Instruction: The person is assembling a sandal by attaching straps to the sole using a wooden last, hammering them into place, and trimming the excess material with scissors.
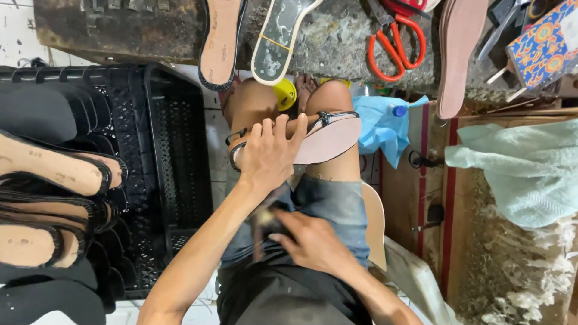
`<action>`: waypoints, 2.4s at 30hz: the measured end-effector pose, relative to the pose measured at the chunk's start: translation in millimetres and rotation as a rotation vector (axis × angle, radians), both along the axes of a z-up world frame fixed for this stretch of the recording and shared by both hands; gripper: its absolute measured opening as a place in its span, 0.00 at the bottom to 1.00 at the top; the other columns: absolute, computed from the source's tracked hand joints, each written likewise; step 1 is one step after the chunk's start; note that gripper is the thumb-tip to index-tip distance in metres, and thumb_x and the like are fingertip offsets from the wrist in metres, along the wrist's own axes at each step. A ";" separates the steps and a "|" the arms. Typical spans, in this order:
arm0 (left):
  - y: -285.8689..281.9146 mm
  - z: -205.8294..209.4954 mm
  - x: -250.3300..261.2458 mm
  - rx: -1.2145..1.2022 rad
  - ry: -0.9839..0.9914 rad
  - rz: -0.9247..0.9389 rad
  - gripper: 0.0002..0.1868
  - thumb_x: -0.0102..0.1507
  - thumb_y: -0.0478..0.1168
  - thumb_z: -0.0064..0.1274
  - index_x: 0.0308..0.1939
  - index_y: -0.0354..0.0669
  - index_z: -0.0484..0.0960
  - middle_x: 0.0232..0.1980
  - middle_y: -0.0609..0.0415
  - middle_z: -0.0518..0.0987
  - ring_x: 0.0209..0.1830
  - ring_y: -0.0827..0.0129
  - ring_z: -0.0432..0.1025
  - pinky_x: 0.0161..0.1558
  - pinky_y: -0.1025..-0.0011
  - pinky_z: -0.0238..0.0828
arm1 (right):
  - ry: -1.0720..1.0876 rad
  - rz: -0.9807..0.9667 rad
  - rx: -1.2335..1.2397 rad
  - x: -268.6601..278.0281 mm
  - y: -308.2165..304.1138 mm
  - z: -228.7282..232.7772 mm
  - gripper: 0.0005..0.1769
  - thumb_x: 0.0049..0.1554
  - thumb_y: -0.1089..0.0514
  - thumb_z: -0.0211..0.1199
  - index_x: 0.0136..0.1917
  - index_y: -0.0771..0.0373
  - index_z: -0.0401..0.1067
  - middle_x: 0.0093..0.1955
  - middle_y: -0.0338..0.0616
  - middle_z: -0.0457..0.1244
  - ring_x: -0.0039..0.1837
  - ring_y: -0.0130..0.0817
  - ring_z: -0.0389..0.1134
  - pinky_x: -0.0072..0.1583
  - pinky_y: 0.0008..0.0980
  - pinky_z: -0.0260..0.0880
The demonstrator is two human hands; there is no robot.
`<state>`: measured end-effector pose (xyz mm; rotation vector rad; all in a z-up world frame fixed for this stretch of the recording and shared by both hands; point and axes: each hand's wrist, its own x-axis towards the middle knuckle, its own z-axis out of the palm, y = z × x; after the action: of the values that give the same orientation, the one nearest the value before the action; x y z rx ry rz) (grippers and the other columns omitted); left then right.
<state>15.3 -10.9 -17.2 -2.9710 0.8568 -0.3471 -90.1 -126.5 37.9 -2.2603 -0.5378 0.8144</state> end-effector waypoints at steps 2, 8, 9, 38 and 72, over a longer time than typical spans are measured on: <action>-1.7 1.7 3.2 0.044 0.072 -0.006 0.36 0.43 0.40 0.50 0.57 0.49 0.59 0.37 0.50 0.65 0.26 0.65 0.58 0.27 0.70 0.54 | 0.053 -0.348 0.114 10.3 -17.2 27.0 0.23 0.45 0.48 0.60 0.53 0.55 0.62 0.42 0.42 0.67 0.39 0.35 0.69 0.38 0.28 0.62; 0.2 5.4 11.5 -0.191 0.039 -0.043 0.25 0.47 0.33 0.37 0.50 0.43 0.66 0.30 0.49 0.65 0.22 0.61 0.57 0.26 0.67 0.54 | -0.436 -1.094 0.832 -12.6 -59.7 44.6 0.17 0.39 0.53 0.48 0.31 0.74 0.62 0.27 0.54 0.59 0.23 0.40 0.62 0.26 0.29 0.65; -0.8 4.4 9.4 -0.191 0.044 -0.028 0.25 0.47 0.33 0.37 0.50 0.43 0.66 0.30 0.49 0.65 0.22 0.61 0.57 0.26 0.67 0.54 | -0.423 -1.084 0.831 -15.4 -63.1 2.6 0.17 0.39 0.53 0.48 0.31 0.74 0.62 0.27 0.54 0.59 0.23 0.40 0.62 0.26 0.29 0.65; -27.5 -31.7 -64.3 -1.737 1.040 0.691 0.43 0.54 0.46 0.53 0.65 0.37 0.46 0.65 0.35 0.51 0.65 0.52 0.47 0.64 0.60 0.40 | -0.355 -0.591 0.396 10.9 -60.0 12.0 0.14 0.40 0.62 0.66 0.42 0.65 0.72 0.42 0.48 0.66 0.43 0.39 0.69 0.43 0.28 0.67; -29.3 -76.1 -61.1 -1.627 0.679 0.514 0.41 0.54 0.43 0.55 0.63 0.34 0.49 0.62 0.38 0.57 0.62 0.58 0.54 0.59 0.62 0.56 | -0.610 -0.527 0.223 21.4 -39.1 -41.0 0.05 0.41 0.61 0.62 0.34 0.62 0.74 0.36 0.43 0.67 0.35 0.37 0.68 0.36 0.23 0.66</action>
<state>-45.8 -40.2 -93.3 -4.6741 -0.8135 0.1509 -68.7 -165.6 -3.1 -2.2588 -0.2495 -0.1983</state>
